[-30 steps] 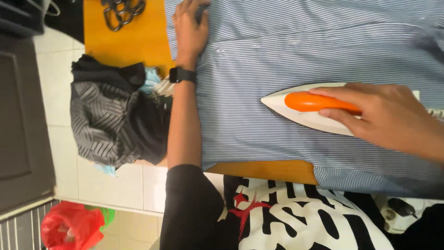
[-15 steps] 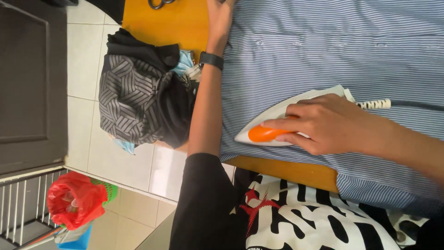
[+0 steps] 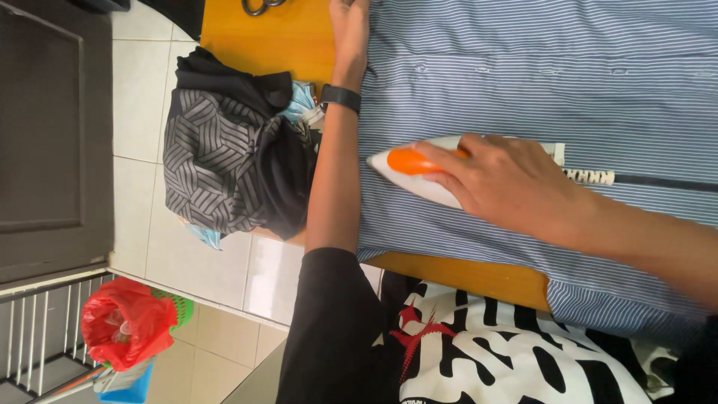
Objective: Ironing a blue and white striped shirt on a wooden table.
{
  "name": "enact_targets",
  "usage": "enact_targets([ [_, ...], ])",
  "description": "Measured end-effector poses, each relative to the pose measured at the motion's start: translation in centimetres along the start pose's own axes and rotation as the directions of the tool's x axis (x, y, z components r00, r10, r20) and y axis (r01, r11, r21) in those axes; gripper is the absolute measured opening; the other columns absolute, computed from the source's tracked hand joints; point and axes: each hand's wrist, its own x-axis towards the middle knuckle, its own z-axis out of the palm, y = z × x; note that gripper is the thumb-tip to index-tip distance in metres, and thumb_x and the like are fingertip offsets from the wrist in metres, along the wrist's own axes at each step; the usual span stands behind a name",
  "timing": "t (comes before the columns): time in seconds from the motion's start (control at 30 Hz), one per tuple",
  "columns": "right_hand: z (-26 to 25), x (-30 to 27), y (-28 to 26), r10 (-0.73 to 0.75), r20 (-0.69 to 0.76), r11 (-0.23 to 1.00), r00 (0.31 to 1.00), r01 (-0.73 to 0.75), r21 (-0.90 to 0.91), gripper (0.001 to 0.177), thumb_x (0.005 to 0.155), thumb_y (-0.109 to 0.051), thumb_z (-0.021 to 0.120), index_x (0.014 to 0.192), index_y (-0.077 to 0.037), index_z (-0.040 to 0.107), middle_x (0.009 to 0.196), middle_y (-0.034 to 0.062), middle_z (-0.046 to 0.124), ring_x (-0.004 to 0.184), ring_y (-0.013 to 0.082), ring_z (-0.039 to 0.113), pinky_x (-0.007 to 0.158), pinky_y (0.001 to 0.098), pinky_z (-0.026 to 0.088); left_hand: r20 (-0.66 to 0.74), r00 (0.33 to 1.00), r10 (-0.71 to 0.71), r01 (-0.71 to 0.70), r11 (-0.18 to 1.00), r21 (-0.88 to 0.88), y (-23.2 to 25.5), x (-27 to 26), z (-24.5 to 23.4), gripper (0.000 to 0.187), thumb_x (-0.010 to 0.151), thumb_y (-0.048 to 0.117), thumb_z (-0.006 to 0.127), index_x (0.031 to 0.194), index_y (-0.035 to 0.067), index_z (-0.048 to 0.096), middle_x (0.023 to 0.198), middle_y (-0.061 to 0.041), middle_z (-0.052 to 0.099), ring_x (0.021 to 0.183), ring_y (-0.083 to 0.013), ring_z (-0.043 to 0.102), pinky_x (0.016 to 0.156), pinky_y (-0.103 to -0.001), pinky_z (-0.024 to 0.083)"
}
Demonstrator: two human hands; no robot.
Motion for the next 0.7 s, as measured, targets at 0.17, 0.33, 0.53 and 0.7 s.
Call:
enact_targets([
  [0.17,0.9,1.3,0.8,0.093,-0.068,0.992,0.993,-0.099,-0.083,0.039,0.107,-0.041,0.057,0.141,-0.022,0.056,0.072,0.0099,0.063,0.046,0.0278,0.063,0.033,0.0423,0.053,0.002,0.998,0.060,-0.060,0.998,0.008,-3.8,1.4,-0.1,0.007,0.098,0.016,0.067,0.097,0.009,0.067,0.096,-0.007,0.071,0.089,-0.0161,0.064,0.076,-0.034,0.049],
  [0.33,1.0,2.2,1.3,0.132,-0.128,0.973,0.983,-0.153,-0.172,0.039,0.109,-0.047,0.054,0.141,-0.027,0.059,0.069,0.0024,0.060,0.044,0.0191,0.058,0.032,0.0350,0.050,0.013,0.997,0.076,-0.076,0.997,-0.004,-2.6,1.5,0.4,0.009,0.097,0.017,0.068,0.093,0.011,0.063,0.092,-0.004,0.067,0.086,-0.0124,0.058,0.073,-0.035,0.046],
  [0.53,1.0,2.3,2.0,0.177,-0.189,0.927,0.966,-0.228,-0.299,0.039,0.113,-0.049,0.053,0.143,-0.025,0.060,0.067,0.0017,0.061,0.044,0.0169,0.058,0.032,0.0303,0.049,0.062,0.994,0.091,-0.093,0.996,0.019,-2.4,1.3,0.5,0.009,0.100,0.019,0.066,0.099,0.010,0.066,0.097,-0.007,0.070,0.090,-0.0168,0.064,0.077,-0.035,0.048],
  [0.7,1.2,1.7,2.6,0.202,-0.212,0.904,0.956,-0.265,-0.337,0.041,0.114,-0.049,0.052,0.145,-0.024,0.062,0.074,0.0045,0.066,0.047,0.0198,0.062,0.035,0.0313,0.051,0.066,0.996,0.061,-0.063,0.998,0.028,-2.0,1.2,0.6,0.010,0.100,0.018,0.065,0.102,0.009,0.066,0.100,-0.009,0.070,0.093,-0.0201,0.066,0.079,-0.036,0.049],
])
